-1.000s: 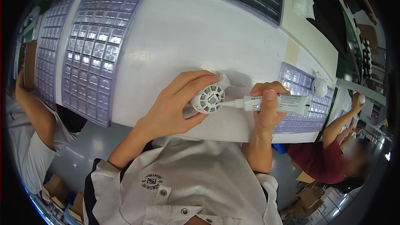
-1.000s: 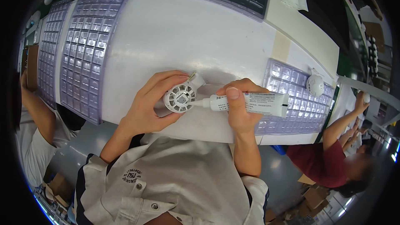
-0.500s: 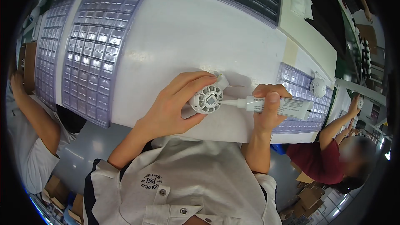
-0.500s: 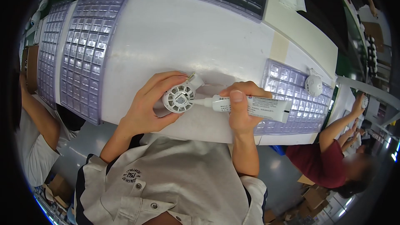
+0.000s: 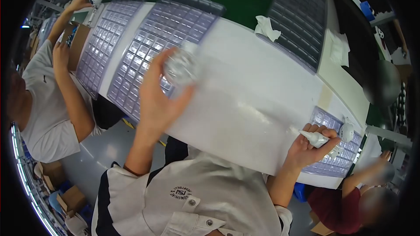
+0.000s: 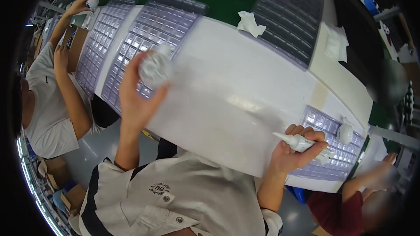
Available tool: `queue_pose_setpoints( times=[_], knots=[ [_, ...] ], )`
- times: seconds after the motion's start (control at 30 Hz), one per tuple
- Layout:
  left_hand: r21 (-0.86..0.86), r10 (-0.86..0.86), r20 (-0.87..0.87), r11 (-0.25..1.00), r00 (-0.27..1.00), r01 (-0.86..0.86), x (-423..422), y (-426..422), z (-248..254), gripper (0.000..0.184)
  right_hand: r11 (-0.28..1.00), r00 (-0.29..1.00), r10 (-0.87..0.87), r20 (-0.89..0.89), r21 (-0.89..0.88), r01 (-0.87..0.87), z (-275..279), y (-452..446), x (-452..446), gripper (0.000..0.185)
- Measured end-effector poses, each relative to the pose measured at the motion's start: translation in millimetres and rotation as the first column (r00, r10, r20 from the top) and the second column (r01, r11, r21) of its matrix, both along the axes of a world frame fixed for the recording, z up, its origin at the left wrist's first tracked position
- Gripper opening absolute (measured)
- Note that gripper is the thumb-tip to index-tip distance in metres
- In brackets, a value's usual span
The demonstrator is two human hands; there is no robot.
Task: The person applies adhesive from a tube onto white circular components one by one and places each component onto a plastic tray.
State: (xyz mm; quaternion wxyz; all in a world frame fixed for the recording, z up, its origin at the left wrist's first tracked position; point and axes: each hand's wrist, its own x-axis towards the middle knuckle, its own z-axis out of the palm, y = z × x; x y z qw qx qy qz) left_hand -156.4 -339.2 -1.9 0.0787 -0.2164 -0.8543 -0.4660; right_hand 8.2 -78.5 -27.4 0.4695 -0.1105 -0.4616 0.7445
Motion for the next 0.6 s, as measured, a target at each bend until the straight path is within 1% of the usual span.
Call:
queue_pose_setpoints(
  times=[0.07,0.1,0.17,0.2,0.23,0.27,0.33,0.37,0.4,0.43,0.47,0.5,0.53,0.57,0.6],
  knots=[
    [-0.055,0.095,0.048,0.994,0.994,-0.092,-31.4,-8.9,-3.3,0.063,0.997,0.996,-0.057,0.070,-0.049,0.061,1.3,-1.6,3.1,0.041],
    [-0.055,0.087,0.037,0.995,0.996,-0.085,-42.8,-11.3,-7.5,0.063,0.996,0.996,-0.065,0.059,-0.050,0.068,2.4,-2.5,3.7,0.041],
    [-0.122,0.136,0.147,0.985,0.980,-0.119,-58.8,-13.4,-16.7,0.062,0.996,0.995,-0.072,0.062,-0.055,0.075,5.4,-3.3,3.7,0.041],
    [-0.113,0.113,0.141,0.989,0.984,-0.097,-60.8,-16.6,-16.0,0.062,0.995,0.994,-0.086,0.064,-0.052,0.090,6.9,-3.2,4.5,0.041],
    [-0.144,0.133,0.135,0.983,0.982,-0.113,-60.5,-18.4,-16.1,0.063,0.991,0.990,-0.128,0.056,-0.036,0.130,7.4,-4.8,4.1,0.041],
    [-0.159,0.119,0.140,0.983,0.983,-0.097,-62.1,-12.6,-21.1,0.065,0.981,0.981,-0.191,0.018,0.018,0.191,8.2,-4.8,5.1,0.041],
    [-0.177,0.103,-0.015,0.979,0.995,-0.104,-67.0,-19.2,-43.6,0.069,0.933,0.942,-0.336,-0.016,0.127,0.336,21.9,1.8,23.0,0.041],
    [-0.222,0.146,-0.199,0.957,0.969,-0.189,-54.7,-10.2,-39.2,0.070,0.928,0.939,-0.334,-0.081,0.149,0.342,33.3,1.8,31.8,0.041],
    [-0.242,0.184,-0.386,0.925,0.904,-0.292,-46.1,-3.6,-28.4,0.071,0.925,0.936,-0.322,-0.143,0.165,0.343,39.9,5.4,42.3,0.040],
    [-0.165,0.177,-0.407,0.951,0.896,-0.263,-29.0,18.8,-12.4,0.066,0.897,0.912,-0.381,-0.154,0.178,0.404,41.8,9.2,55.4,0.040],
    [-0.092,0.184,-0.433,0.965,0.883,-0.246,-1.9,50.9,3.8,0.062,0.879,0.886,-0.439,-0.152,0.134,0.458,41.2,11.1,67.1,0.040],
    [-0.118,-0.042,-0.344,0.993,0.938,0.001,25.9,85.0,16.8,0.057,0.862,0.862,-0.485,-0.150,0.086,0.500,42.0,10.4,77.1,0.040],
    [-0.126,-0.264,-0.244,0.963,0.933,0.239,58.6,116.8,28.1,0.052,0.847,0.843,-0.520,-0.140,0.040,0.529,43.9,8.0,85.6,0.039],
    [0.003,-0.483,-0.121,0.874,0.867,0.487,85.9,153.4,27.0,0.043,0.837,0.832,-0.534,-0.150,0.045,0.546,44.3,6.3,92.8,0.039],
    [0.053,-0.621,-0.099,0.777,0.777,0.627,108.4,189.6,20.2,0.041,0.822,0.815,-0.563,-0.136,0.006,0.569,41.7,3.6,98.9,0.039]
  ],
)
